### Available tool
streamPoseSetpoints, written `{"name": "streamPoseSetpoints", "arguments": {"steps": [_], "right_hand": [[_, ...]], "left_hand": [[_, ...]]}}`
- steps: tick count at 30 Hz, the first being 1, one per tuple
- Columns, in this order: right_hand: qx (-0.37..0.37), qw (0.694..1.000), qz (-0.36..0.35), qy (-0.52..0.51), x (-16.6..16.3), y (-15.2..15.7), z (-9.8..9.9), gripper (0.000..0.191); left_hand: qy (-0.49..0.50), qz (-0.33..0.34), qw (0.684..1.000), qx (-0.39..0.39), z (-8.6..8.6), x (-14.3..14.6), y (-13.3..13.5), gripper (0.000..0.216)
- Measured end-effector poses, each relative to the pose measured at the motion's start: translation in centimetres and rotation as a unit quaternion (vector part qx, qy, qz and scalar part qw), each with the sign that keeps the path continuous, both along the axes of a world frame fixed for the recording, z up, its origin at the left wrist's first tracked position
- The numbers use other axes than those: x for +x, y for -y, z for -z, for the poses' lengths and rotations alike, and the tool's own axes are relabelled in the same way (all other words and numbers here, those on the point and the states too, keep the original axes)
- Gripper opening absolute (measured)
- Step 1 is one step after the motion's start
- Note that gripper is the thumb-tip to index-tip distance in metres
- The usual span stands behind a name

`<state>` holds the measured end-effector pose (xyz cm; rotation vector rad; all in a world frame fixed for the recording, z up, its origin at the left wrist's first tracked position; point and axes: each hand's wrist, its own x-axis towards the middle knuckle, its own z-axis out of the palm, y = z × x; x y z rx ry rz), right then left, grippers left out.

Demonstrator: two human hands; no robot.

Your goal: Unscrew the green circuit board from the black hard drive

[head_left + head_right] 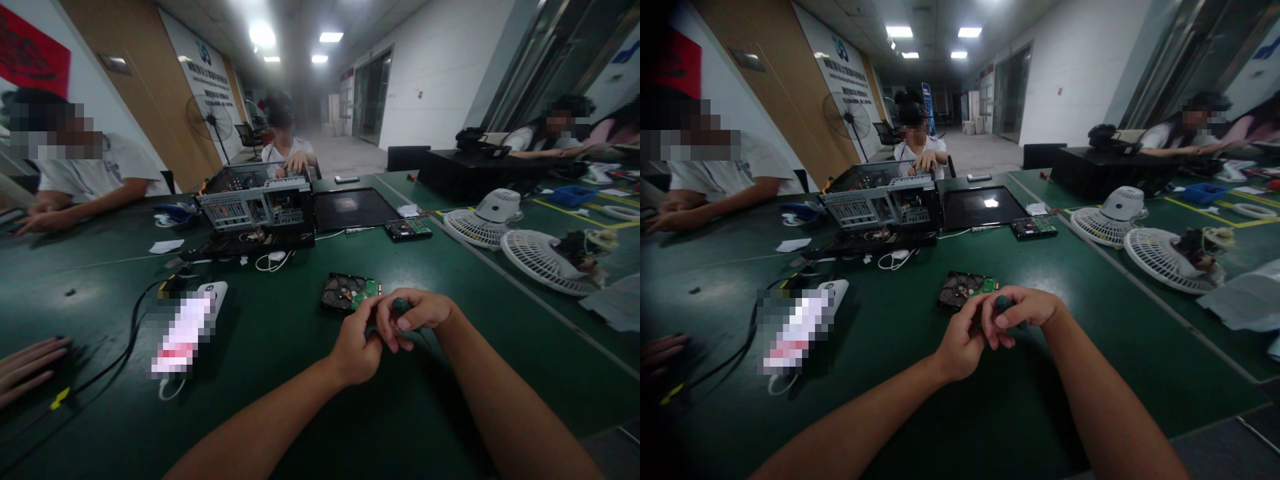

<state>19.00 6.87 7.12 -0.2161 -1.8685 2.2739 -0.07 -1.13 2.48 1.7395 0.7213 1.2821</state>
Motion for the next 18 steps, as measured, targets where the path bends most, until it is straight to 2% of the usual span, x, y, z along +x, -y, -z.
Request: {"name": "streamPoseSetpoints", "arguments": {"steps": [2, 3, 6, 7, 9, 12, 15, 18], "right_hand": [[0.01, 0.996, 0.082, -0.019, 0.9, -0.4, 0.0, 0.024], [0.014, 0.988, 0.149, -0.031, 1.4, -0.7, -0.1, 0.02], [-0.017, 0.921, 0.375, -0.104, 2.4, -1.8, 0.0, 0.015], [-0.021, 0.894, 0.434, -0.109, 2.6, -2.1, 0.1, 0.016], [-0.021, 0.857, 0.504, -0.106, 2.6, -2.5, 0.0, 0.019], [-0.034, 0.843, 0.521, -0.13, 1.7, -2.6, -0.3, 0.02], [-0.084, 0.847, 0.494, -0.18, 0.4, -2.3, -0.6, 0.034], [-0.109, 0.833, 0.491, -0.229, -0.7, -2.0, -0.7, 0.03]], "left_hand": [[-0.025, -0.037, 0.999, -0.009, -0.1, 0.0, 0.2, 0.044], [-0.051, -0.058, 0.997, -0.019, -0.1, 0.0, 0.3, 0.039], [-0.181, -0.114, 0.976, -0.04, -0.1, 0.0, 0.7, 0.032], [-0.231, -0.123, 0.964, -0.042, 0.0, 0.0, 0.7, 0.034], [-0.325, -0.138, 0.935, -0.046, 0.0, 0.1, 0.6, 0.045], [-0.449, -0.173, 0.875, -0.056, 0.1, 0.1, 0.1, 0.065], [-0.53, -0.217, 0.818, -0.048, 0.1, 0.1, -0.5, 0.071], [-0.557, -0.225, 0.799, -0.038, 0.0, 0.1, -0.8, 0.066]]}}
